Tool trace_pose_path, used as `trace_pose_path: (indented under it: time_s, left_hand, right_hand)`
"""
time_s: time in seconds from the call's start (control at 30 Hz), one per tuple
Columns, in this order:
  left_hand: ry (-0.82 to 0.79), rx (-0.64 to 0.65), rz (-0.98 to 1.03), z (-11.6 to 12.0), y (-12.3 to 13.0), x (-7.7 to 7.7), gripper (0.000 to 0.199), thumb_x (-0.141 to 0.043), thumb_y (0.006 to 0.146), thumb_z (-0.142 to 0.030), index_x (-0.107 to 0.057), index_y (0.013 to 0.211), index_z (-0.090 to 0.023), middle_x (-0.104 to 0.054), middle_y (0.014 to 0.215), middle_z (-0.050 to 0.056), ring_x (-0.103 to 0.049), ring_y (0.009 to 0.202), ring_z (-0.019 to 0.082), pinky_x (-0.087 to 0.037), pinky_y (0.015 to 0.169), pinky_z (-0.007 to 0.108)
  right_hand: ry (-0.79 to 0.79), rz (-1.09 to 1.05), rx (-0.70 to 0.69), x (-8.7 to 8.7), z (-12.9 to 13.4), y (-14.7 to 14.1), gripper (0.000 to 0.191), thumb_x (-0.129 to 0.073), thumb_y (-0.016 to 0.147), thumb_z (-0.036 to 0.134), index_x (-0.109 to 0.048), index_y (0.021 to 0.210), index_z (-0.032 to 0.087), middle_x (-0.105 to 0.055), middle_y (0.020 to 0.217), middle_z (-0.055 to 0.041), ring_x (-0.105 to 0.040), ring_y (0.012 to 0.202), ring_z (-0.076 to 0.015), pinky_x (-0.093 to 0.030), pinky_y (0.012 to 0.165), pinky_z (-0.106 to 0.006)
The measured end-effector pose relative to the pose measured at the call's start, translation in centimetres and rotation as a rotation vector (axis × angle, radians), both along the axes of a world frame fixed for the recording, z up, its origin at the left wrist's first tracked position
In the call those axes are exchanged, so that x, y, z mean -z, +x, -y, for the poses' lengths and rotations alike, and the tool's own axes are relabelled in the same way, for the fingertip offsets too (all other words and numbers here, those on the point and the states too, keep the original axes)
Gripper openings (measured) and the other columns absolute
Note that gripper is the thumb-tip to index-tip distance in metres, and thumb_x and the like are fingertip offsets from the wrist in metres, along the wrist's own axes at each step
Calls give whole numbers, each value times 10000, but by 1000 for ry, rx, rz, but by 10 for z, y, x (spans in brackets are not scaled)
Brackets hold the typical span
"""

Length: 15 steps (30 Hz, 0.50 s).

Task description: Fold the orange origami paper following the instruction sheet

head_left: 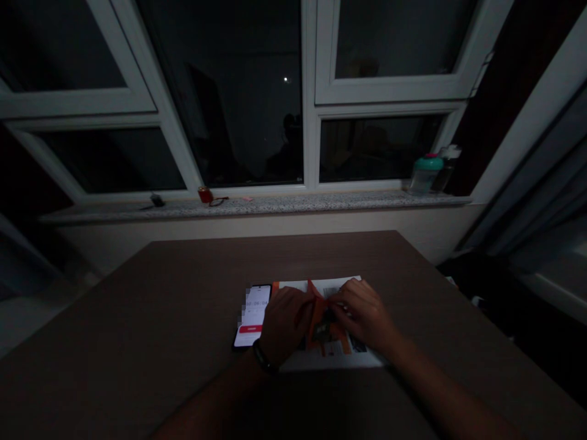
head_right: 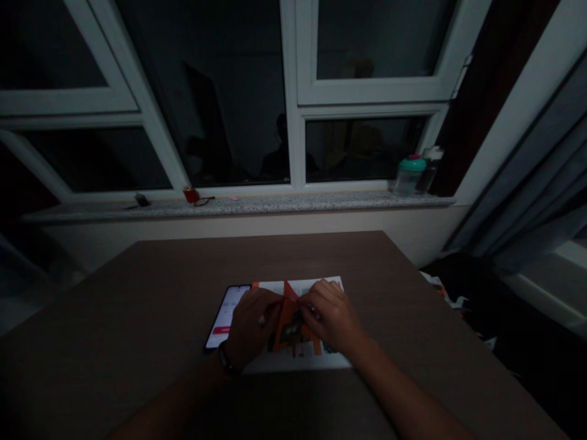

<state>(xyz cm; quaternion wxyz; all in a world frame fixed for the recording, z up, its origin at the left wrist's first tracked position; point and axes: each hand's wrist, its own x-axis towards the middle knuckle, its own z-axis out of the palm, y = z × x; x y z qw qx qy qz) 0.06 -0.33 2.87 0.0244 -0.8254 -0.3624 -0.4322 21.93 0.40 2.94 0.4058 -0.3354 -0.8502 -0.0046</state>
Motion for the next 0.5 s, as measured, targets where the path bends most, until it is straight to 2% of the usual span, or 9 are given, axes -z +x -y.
trace_pose_path:
  time_s: [0.2, 0.5]
  left_hand:
    - [38, 47, 31, 3, 3, -1, 93, -511, 953, -179, -599, 922, -183, -662, 855, 44, -577, 791, 190, -424, 745, 331]
    - [-10, 117, 15, 7, 3, 1, 104, -508, 957, -179, -592, 1016, -196, -672, 936, 46, -600, 857, 186, -444, 784, 332]
  right_hand:
    - [6, 14, 7, -2, 5, -7, 86, -584, 928, 250, -645, 922, 190, -573, 789, -45, -507, 763, -198, -354, 689, -331]
    - [64, 2, 0, -7, 11, -15, 107, -555, 938, 223, -633, 879, 180, -566, 765, -44, -502, 737, -189, -347, 670, -329]
